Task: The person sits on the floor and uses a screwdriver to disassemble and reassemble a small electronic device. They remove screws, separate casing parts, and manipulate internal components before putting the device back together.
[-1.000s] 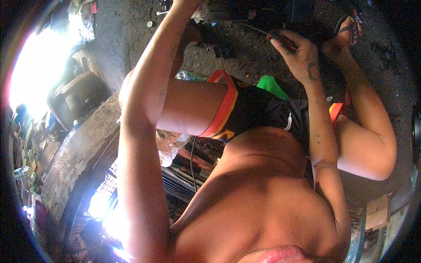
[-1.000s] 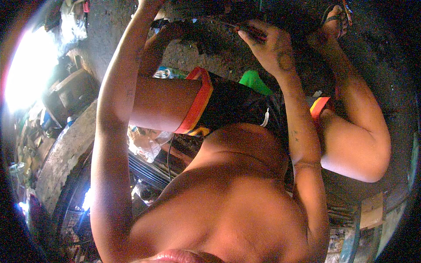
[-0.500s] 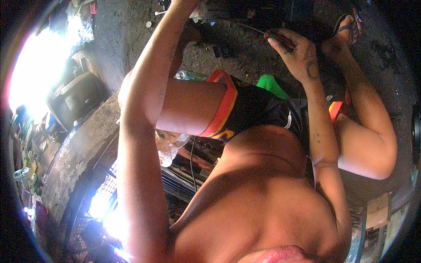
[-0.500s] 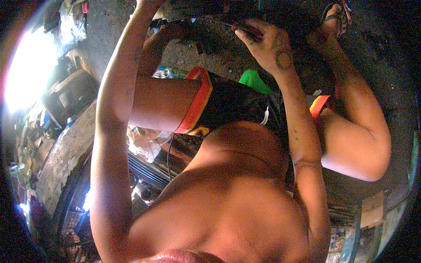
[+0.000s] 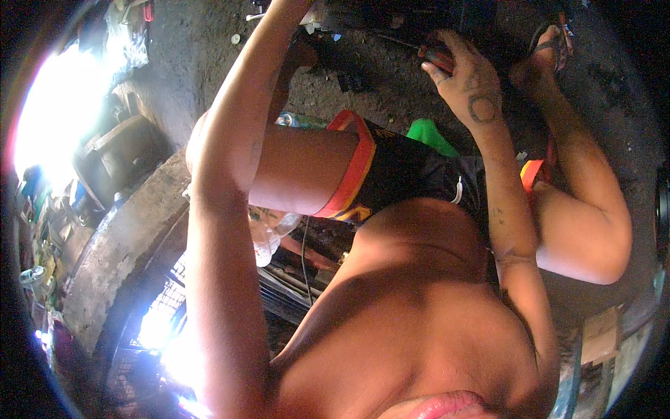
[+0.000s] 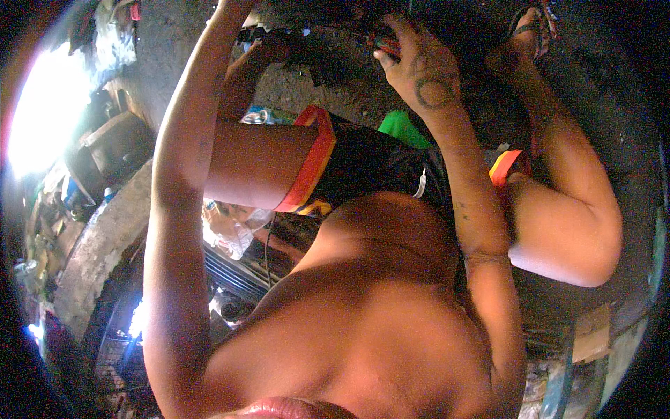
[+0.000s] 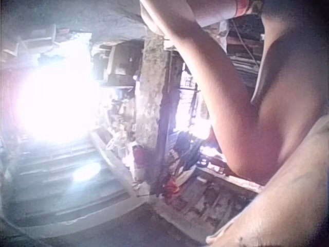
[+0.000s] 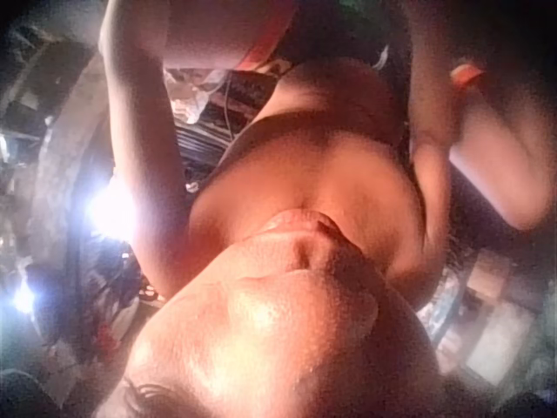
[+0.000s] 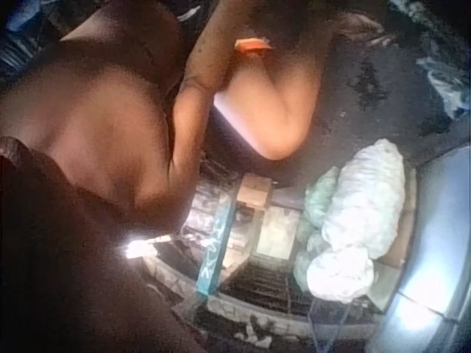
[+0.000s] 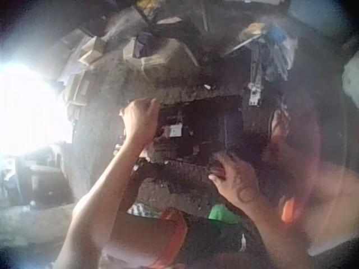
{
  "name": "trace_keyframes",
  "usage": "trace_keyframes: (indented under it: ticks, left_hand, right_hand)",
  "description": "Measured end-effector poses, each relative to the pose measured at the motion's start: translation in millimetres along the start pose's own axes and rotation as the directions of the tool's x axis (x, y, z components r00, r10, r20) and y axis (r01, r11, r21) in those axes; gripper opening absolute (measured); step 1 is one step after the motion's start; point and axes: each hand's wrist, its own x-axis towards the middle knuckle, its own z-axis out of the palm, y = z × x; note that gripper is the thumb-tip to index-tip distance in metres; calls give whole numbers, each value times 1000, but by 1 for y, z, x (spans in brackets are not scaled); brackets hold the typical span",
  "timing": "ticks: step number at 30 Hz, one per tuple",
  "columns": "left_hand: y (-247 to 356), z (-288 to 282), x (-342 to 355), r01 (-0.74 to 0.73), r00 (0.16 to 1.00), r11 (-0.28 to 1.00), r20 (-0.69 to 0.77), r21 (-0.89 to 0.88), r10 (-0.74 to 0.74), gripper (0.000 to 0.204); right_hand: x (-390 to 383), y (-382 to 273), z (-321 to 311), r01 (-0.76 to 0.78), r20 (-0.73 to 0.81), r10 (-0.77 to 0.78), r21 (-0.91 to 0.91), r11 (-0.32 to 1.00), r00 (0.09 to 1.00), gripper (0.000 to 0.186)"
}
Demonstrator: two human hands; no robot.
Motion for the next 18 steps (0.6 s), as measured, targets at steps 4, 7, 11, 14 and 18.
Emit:
trace_keyframes:
  ticks: [4,7,11,14,18]
  left_hand:
    - [-12,2,8,44,999,996,-2,-73,-44,45]
    - [-9,0,8,46,999,988,19,-149,-43,45]
    - [-14,11,8,-16,1000,972,-14,-234,13,46]
    - [-28,-7,-2,-20,998,884,-63,-467,-11,48]
    - [-48,-23,-31,-206,950,486,-293,-849,-108,32]
  right_hand:
    - [12,-5,-3,65,114,-70,44,997,991,44]
    - [20,0,-5,54,84,-62,102,993,995,43]
    - [26,10,-11,-57,144,49,55,997,988,45]
    - [30,13,-9,-8,217,-13,95,995,976,42]
    - [37,37,-12,-109,282,70,124,986,957,42]
